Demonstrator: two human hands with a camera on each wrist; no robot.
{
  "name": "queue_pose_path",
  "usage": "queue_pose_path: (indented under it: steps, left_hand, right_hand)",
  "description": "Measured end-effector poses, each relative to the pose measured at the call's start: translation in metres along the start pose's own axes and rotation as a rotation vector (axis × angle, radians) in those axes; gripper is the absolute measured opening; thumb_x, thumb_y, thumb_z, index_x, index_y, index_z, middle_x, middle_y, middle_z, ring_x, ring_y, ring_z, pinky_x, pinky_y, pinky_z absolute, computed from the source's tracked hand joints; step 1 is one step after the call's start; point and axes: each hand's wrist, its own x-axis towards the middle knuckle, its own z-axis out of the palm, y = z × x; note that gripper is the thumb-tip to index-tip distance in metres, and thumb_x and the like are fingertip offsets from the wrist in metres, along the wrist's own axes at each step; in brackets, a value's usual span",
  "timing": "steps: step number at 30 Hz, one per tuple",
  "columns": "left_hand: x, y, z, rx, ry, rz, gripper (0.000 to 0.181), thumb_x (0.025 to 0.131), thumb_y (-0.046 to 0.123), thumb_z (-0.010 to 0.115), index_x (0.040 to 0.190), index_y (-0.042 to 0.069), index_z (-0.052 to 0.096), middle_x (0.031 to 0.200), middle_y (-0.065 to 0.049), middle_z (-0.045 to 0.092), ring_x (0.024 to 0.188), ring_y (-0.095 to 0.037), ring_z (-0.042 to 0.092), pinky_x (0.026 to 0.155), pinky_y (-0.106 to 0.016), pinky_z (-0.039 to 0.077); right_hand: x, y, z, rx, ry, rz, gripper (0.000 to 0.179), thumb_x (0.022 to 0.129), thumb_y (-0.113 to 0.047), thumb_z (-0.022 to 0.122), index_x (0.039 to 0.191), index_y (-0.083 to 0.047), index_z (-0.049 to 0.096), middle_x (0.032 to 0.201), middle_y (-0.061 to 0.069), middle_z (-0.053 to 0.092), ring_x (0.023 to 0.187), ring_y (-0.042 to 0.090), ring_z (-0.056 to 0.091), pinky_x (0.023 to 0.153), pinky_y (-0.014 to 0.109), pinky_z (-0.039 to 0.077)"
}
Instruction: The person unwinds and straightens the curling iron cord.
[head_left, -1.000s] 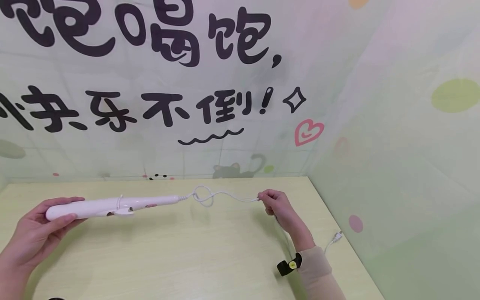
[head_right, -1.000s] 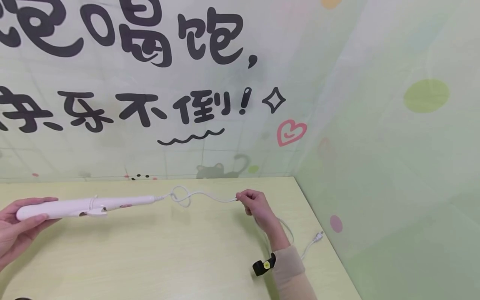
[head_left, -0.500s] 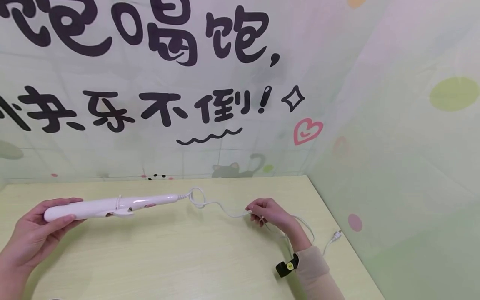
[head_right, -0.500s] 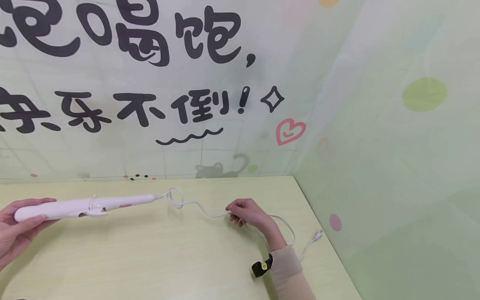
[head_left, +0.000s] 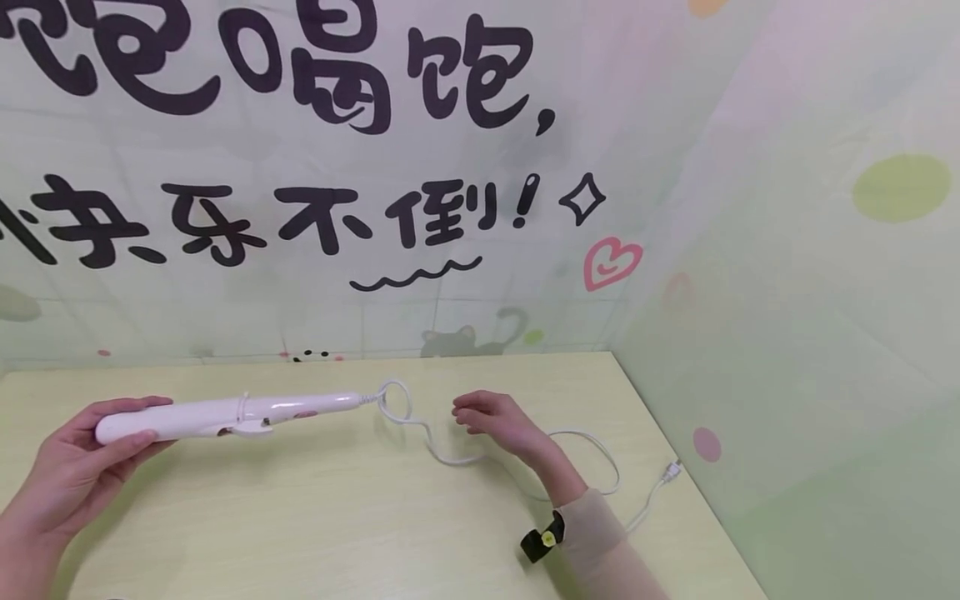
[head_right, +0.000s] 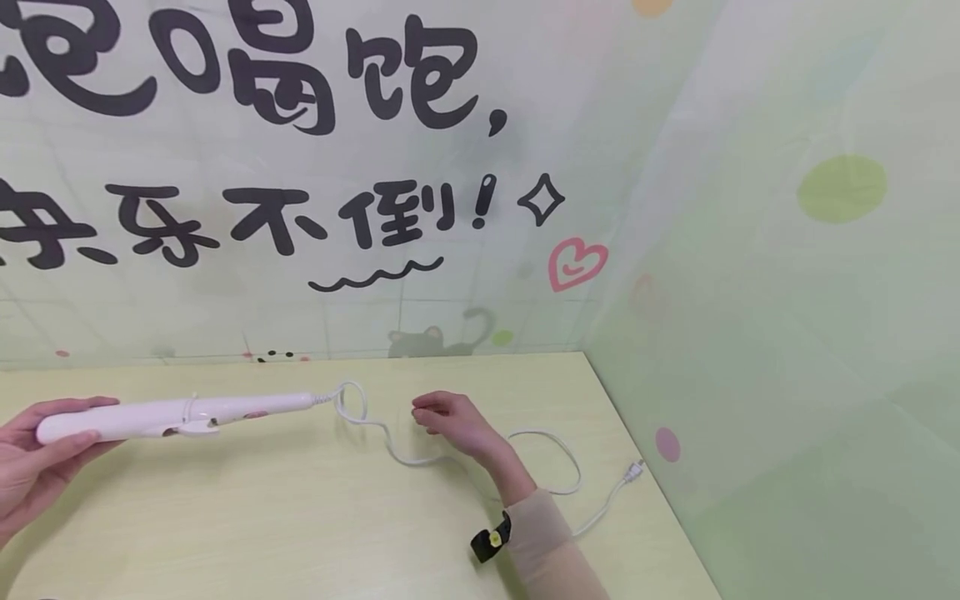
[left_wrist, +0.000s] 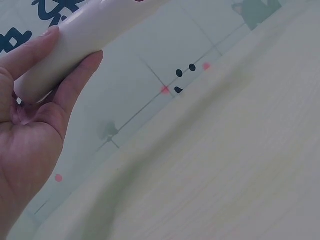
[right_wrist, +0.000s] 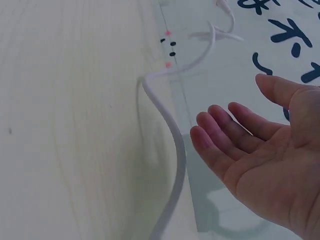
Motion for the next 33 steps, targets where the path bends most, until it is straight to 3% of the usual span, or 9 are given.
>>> queue_pose_path:
  steps: [5, 10, 14, 18, 22, 26, 33]
  left_hand:
    - [0.001, 0.0, 0.002, 0.016, 0.004, -0.006, 0.053, 0.093, -0.036, 0.025, 0.131, -0.017, 0.055, 0.132, -0.029, 0.062, 0.12, -0.036, 0.064, 0.097, -0.049, 0.053]
    - [0.004, -0.002, 0.004, 0.018, -0.009, -0.005, 0.053, 0.092, -0.036, 0.025, 0.131, -0.017, 0.056, 0.133, -0.029, 0.063, 0.12, -0.036, 0.064, 0.097, -0.049, 0.052]
    - [0.004, -0.004, 0.005, 0.009, -0.015, 0.0, 0.053, 0.092, -0.037, 0.026, 0.131, -0.017, 0.056, 0.132, -0.029, 0.062, 0.12, -0.037, 0.064, 0.097, -0.049, 0.052]
    - [0.003, -0.003, 0.003, -0.001, -0.026, 0.006, 0.054, 0.092, -0.037, 0.025, 0.132, -0.017, 0.054, 0.133, -0.03, 0.061, 0.122, -0.037, 0.063, 0.098, -0.049, 0.051]
    - [0.001, -0.001, 0.0, 0.01, -0.006, 0.012, 0.053, 0.092, -0.037, 0.025, 0.132, -0.018, 0.054, 0.132, -0.031, 0.062, 0.121, -0.037, 0.064, 0.097, -0.049, 0.052]
    - [-0.002, 0.001, -0.003, 0.007, 0.022, 0.008, 0.053, 0.092, -0.037, 0.025, 0.131, -0.018, 0.055, 0.131, -0.031, 0.063, 0.119, -0.037, 0.065, 0.095, -0.05, 0.053]
    - [-0.006, 0.004, -0.008, -0.047, -0.005, 0.03, 0.053, 0.093, -0.036, 0.022, 0.135, -0.019, 0.051, 0.134, -0.033, 0.06, 0.122, -0.04, 0.062, 0.098, -0.052, 0.052]
  right_hand:
    - [0.01, -0.006, 0.027, 0.017, -0.006, -0.026, 0.041, 0.103, -0.01, 0.061, 0.137, 0.011, 0.056, 0.132, 0.024, 0.065, 0.124, 0.032, 0.062, 0.105, 0.034, 0.054]
    - [0.016, -0.004, 0.042, 0.091, -0.044, -0.023, 0.048, 0.105, -0.009, 0.057, 0.146, 0.01, 0.044, 0.127, 0.023, 0.068, 0.121, 0.033, 0.064, 0.107, 0.038, 0.053]
    - [0.018, 0.0, 0.049, 0.17, -0.07, -0.01, 0.046, 0.105, -0.009, 0.057, 0.146, 0.007, 0.044, 0.108, 0.022, 0.073, 0.105, 0.029, 0.071, 0.096, 0.039, 0.059]
    - [0.016, 0.001, 0.051, 0.161, -0.069, -0.004, 0.036, 0.105, -0.011, 0.058, 0.137, 0.005, 0.055, 0.086, 0.008, 0.068, 0.08, 0.019, 0.067, 0.077, 0.031, 0.061]
    - [0.014, -0.002, 0.05, 0.113, -0.034, -0.001, 0.027, 0.107, -0.014, 0.055, 0.123, 0.005, 0.065, 0.072, 0.001, 0.054, 0.064, 0.013, 0.051, 0.059, 0.022, 0.047]
    - [0.011, -0.003, 0.046, 0.084, 0.03, -0.002, 0.026, 0.106, -0.016, 0.057, 0.113, 0.004, 0.071, 0.07, -0.002, 0.047, 0.06, 0.011, 0.04, 0.051, 0.019, 0.034]
    - [0.003, -0.007, 0.032, -0.009, 0.133, -0.079, 0.018, 0.1, -0.014, 0.068, 0.104, 0.002, 0.076, 0.082, -0.004, 0.063, 0.072, 0.011, 0.049, 0.061, 0.021, 0.042]
